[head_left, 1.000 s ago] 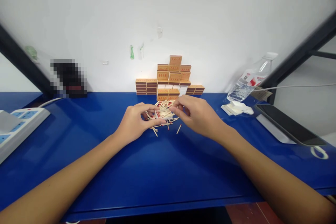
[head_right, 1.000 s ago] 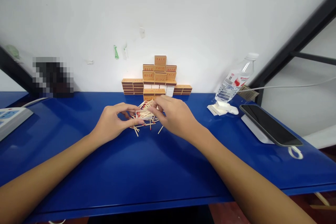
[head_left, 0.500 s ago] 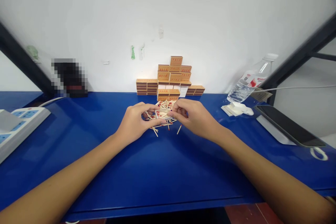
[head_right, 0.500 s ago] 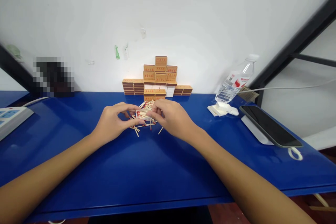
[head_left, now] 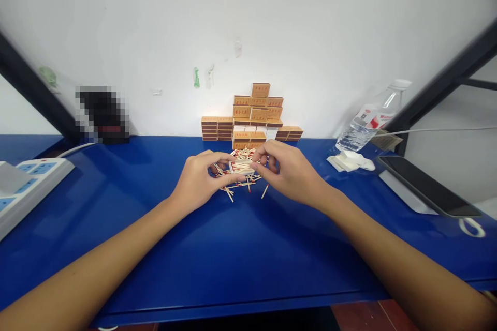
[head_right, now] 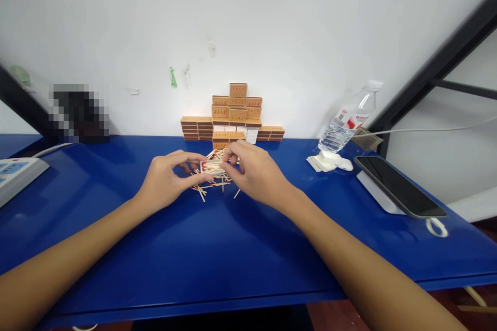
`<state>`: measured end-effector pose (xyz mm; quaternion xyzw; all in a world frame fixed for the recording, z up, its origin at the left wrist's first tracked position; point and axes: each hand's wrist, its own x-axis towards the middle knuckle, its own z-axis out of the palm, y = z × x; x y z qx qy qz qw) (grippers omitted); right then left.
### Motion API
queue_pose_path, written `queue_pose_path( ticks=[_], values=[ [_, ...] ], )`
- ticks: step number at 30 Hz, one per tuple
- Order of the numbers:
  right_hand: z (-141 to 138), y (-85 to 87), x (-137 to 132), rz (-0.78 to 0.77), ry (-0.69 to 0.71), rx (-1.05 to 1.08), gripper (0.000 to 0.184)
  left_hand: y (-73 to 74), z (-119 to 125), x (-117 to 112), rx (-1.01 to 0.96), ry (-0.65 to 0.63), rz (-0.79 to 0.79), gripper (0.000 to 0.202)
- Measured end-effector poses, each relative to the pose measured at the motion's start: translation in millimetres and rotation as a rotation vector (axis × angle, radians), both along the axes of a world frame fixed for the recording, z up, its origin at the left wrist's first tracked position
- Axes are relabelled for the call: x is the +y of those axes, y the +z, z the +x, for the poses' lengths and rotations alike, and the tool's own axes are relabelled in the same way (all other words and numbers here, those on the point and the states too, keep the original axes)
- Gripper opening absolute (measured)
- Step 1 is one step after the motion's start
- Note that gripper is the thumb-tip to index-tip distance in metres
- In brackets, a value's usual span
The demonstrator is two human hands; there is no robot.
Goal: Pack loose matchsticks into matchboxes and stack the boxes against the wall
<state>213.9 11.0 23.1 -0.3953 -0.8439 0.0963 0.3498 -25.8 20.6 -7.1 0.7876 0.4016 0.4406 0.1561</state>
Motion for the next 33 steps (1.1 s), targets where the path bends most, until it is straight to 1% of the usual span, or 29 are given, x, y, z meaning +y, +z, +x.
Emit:
queue_pose_path(
  ticks=[3, 6, 11, 13, 17, 19, 24, 28, 30, 33],
  values=[
    [0.3, -0.8, -0.5, 0.010, 0.046, -0.032, 0.003, -0.3, 0.3, -0.5, -0.006, -0.011, -0.001, 0.044],
    [0.5, -1.0, 0.0, -0.007, 0.057, -0.071, 0.008, -0.2, 0.5, -0.6, -0.013, -0.020, -0.008, 0.043],
    [5.2, 4.6, 1.4, -0.097, 0.075, -0.053, 0.011, 0.8, -0.2, 0.0, -0.032, -0.015, -0.016, 0.043],
    [7.0, 6.6, 1.8, -0.120, 0.094, -0.058, 0.007, 0.9, -0.3, 0.0, -0.033, -0.010, -0.020, 0.043],
    [6.9, 7.4, 2.1, -0.109, 0.126, -0.093, 0.009, 0.1, -0.2, 0.1, -0.040, 0.004, -0.040, 0.043],
    [5.3, 7.1, 1.9, -0.114, 0.118, -0.086, 0.009, -0.5, -0.4, 0.4, -0.041, -0.003, -0.038, 0.042],
    [-0.5, 3.7, 0.5, -0.159, 0.047, 0.008, 0.009, -1.6, -1.3, 1.4, -0.034, -0.021, -0.038, 0.044],
    [-3.2, 0.7, 0.1, -0.184, 0.048, 0.006, 0.009, -1.8, -0.9, 1.1, -0.011, -0.027, -0.022, 0.044],
    [-2.9, 0.9, -0.1, -0.168, 0.040, 0.007, 0.008, -1.4, -0.5, 0.4, -0.016, -0.027, -0.019, 0.045],
    [-1.6, 1.4, -0.9, -0.060, 0.015, 0.017, 0.003, -0.3, 0.1, -0.6, -0.021, -0.023, -0.024, 0.045]
  ],
)
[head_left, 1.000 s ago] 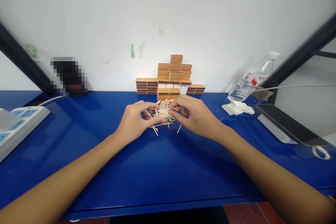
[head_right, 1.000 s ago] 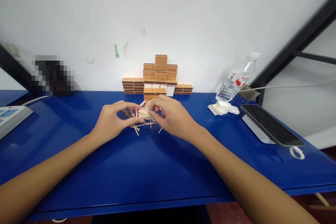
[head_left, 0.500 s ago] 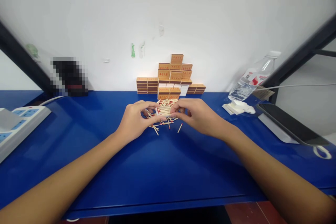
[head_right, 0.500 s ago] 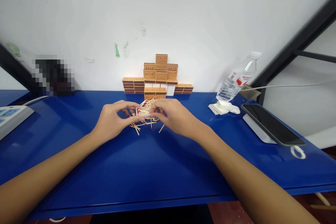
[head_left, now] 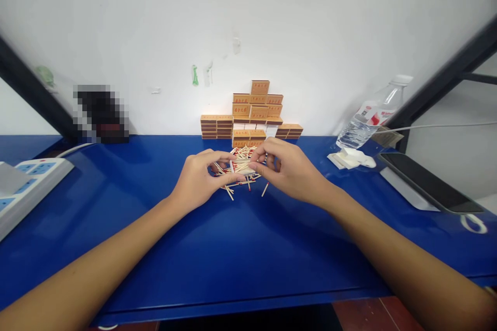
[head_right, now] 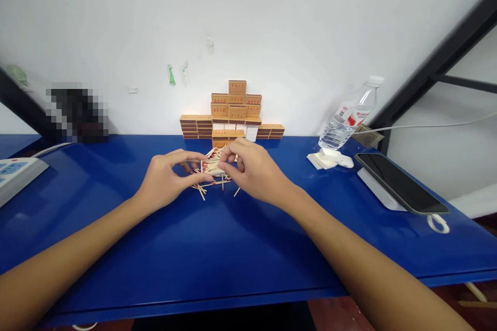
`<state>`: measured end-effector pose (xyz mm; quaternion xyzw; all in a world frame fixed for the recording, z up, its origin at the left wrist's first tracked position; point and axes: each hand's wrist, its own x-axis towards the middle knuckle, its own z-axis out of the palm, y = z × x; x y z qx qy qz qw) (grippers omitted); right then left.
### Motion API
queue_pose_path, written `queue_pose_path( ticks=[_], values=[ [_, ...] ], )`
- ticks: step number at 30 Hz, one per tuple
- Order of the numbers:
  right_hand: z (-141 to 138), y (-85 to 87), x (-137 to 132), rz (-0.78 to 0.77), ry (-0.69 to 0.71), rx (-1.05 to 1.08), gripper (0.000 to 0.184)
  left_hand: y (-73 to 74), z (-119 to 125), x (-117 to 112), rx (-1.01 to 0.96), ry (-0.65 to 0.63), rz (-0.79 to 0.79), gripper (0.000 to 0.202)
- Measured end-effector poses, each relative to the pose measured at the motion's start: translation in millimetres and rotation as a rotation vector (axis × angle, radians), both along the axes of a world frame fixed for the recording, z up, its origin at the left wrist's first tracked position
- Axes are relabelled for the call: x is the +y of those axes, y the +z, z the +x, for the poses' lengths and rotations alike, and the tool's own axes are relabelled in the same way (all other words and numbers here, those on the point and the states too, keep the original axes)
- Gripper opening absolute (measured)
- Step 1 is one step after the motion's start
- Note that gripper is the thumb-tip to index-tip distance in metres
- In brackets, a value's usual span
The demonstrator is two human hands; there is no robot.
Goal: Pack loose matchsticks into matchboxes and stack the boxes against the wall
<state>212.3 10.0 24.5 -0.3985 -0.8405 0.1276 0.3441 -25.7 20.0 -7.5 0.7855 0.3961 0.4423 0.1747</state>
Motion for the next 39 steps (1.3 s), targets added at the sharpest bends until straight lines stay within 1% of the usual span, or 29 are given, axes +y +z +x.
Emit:
queue_pose_path(
  ticks=[2, 4, 7, 9, 16, 21, 24, 27, 29, 33, 36, 39],
  values=[
    [0.4, -1.0, -0.6, 0.068, 0.030, -0.012, 0.007, 0.4, 0.3, -0.2, 0.003, 0.000, 0.000, 0.043],
    [0.4, -3.1, -0.7, 0.102, 0.077, -0.033, 0.010, 0.2, 0.4, 0.1, 0.006, -0.001, 0.013, 0.043],
    [0.5, -6.0, 0.0, 0.116, 0.077, -0.044, 0.004, -1.3, 0.3, 1.3, 0.003, -0.004, 0.035, 0.043],
    [1.2, -6.4, 0.8, 0.111, 0.053, -0.040, 0.002, -2.3, 0.0, 2.0, -0.002, -0.005, 0.041, 0.044],
    [3.1, -1.6, 0.1, 0.096, 0.053, -0.058, 0.011, -2.9, -0.6, 2.2, -0.005, -0.001, 0.042, 0.044],
    [2.2, 0.4, 0.0, 0.085, 0.010, -0.032, 0.005, -2.6, -0.2, 2.3, -0.006, -0.006, 0.049, 0.043],
    [1.4, 0.8, -0.4, 0.073, 0.056, -0.029, 0.003, -2.6, -0.4, 2.4, -0.008, -0.013, 0.052, 0.043],
    [1.2, 1.7, -1.4, 0.058, 0.091, -0.039, 0.008, -2.7, -0.6, 2.5, -0.001, -0.006, 0.056, 0.043],
    [1.9, 2.7, -1.5, 0.057, 0.081, -0.047, 0.009, -2.7, -0.6, 2.4, -0.001, -0.004, 0.059, 0.044],
    [4.8, 3.6, 0.8, 0.052, 0.052, -0.075, 0.002, -1.8, -0.2, 1.8, -0.003, -0.011, 0.053, 0.044],
    [6.0, 2.2, 3.3, 0.022, 0.060, -0.099, 0.005, -0.4, 0.0, 0.9, 0.006, -0.030, 0.034, 0.044],
    [5.6, -0.3, 5.0, 0.037, 0.073, -0.099, 0.009, 1.0, -0.1, -0.1, 0.014, -0.049, 0.021, 0.045]
  ],
)
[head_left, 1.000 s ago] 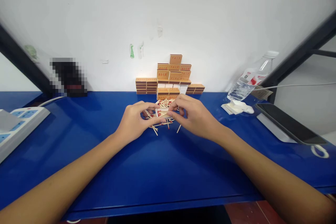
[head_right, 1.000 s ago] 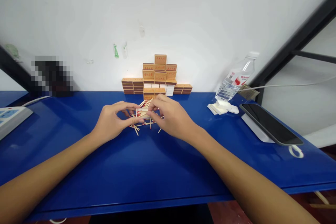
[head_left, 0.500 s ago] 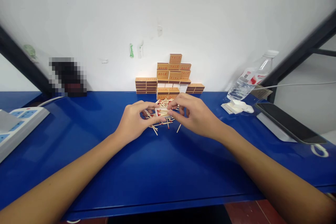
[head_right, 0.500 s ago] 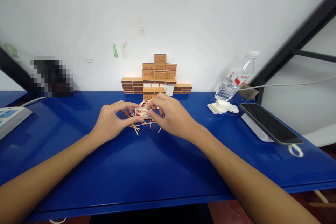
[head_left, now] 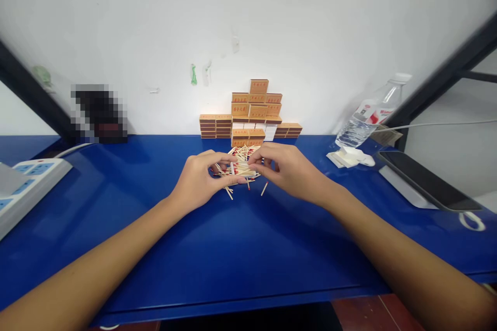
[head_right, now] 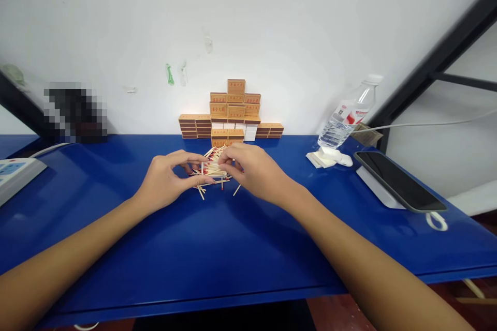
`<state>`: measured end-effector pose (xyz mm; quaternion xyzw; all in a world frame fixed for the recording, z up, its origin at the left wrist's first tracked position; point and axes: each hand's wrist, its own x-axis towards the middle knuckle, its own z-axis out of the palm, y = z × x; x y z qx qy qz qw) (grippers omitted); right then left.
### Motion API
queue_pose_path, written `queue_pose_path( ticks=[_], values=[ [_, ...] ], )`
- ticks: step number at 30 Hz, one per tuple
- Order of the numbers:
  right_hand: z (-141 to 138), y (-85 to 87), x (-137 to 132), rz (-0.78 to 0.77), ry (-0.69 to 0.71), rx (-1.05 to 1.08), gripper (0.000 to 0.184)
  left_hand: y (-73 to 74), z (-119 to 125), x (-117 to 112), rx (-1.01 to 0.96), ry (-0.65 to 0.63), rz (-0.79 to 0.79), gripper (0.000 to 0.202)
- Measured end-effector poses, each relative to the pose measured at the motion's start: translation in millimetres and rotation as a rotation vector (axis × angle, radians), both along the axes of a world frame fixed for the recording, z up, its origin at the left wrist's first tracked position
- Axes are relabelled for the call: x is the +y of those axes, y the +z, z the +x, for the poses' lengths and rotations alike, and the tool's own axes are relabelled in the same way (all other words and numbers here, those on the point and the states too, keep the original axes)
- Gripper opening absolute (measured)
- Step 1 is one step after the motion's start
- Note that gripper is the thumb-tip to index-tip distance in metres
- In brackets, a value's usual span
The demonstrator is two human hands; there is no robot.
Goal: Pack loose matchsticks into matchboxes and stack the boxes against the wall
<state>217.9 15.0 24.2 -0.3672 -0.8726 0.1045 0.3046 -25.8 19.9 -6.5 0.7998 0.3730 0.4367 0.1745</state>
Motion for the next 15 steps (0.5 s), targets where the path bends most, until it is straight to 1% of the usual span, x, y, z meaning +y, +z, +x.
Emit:
queue_pose_path(
  ticks=[4, 9, 15],
  values=[
    [0.7, -2.0, 2.0, 0.044, 0.006, 0.004, 0.009, 0.8, 0.3, -0.8, 0.006, 0.003, 0.001, 0.044],
    [3.4, -4.2, 3.2, 0.042, 0.013, -0.055, 0.010, 1.5, 1.4, -2.1, 0.007, 0.001, 0.000, 0.042],
    [-2.6, -6.3, -2.7, 0.042, -0.044, -0.086, 0.010, 2.0, 1.2, -2.4, 0.014, -0.007, 0.009, 0.041]
  ],
)
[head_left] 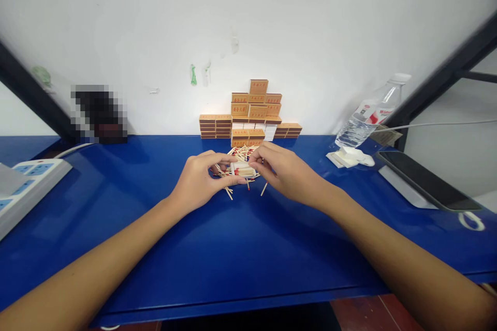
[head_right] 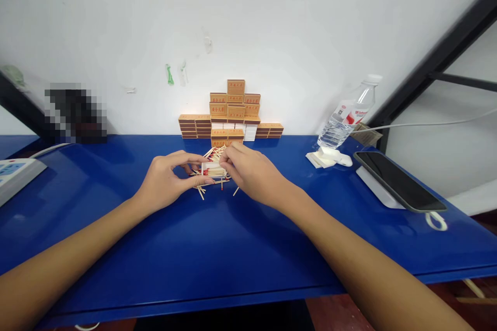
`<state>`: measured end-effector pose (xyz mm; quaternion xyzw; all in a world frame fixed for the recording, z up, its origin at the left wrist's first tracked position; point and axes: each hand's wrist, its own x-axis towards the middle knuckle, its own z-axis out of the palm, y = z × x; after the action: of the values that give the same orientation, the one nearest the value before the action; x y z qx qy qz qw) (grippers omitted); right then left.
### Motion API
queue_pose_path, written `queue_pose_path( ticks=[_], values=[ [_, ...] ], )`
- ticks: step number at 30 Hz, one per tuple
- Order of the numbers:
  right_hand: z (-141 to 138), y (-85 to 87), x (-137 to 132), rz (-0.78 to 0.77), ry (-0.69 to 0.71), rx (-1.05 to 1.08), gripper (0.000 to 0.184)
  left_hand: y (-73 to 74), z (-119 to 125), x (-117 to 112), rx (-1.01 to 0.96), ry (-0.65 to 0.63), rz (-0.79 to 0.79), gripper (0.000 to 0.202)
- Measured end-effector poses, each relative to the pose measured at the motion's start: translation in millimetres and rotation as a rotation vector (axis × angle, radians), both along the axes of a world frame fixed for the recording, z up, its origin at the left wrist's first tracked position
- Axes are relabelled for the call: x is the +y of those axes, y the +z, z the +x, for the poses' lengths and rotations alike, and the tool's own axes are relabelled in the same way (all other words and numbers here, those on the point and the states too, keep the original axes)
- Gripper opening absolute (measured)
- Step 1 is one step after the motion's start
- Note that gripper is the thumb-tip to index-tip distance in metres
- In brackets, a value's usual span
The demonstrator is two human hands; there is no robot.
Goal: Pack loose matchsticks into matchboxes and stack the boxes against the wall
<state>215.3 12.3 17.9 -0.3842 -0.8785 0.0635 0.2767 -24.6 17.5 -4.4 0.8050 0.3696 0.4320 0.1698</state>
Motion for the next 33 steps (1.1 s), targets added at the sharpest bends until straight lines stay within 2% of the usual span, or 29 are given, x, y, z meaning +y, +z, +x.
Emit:
queue_pose_path(
  ticks=[13, 18, 22, 26, 30, 33],
  values=[
    [-0.8, 1.9, -1.9, -0.054, 0.049, 0.093, 0.008, -0.2, 1.2, -0.5, 0.007, -0.021, -0.015, 0.042],
    [6.1, 13.5, 0.1, -0.082, 0.019, 0.066, 0.012, -1.7, 1.3, 0.1, 0.059, -0.039, -0.009, 0.041],
    [21.8, 22.8, 6.6, -0.285, 0.088, -0.017, 0.010, -4.4, -3.3, 7.9, 0.029, 0.072, -0.022, 0.040],
    [28.8, 15.2, 13.1, -0.500, 0.198, -0.160, 0.014, -7.1, -8.5, 15.3, 0.016, 0.148, -0.021, 0.038],
    [26.2, 8.6, 12.9, -0.534, 0.196, -0.206, 0.012, -6.6, -7.5, 13.8, 0.050, 0.105, 0.005, 0.040],
    [24.7, 11.4, 11.3, -0.533, 0.150, -0.133, 0.013, -5.2, -5.1, 10.4, 0.081, 0.068, 0.043, 0.039]
  ],
)
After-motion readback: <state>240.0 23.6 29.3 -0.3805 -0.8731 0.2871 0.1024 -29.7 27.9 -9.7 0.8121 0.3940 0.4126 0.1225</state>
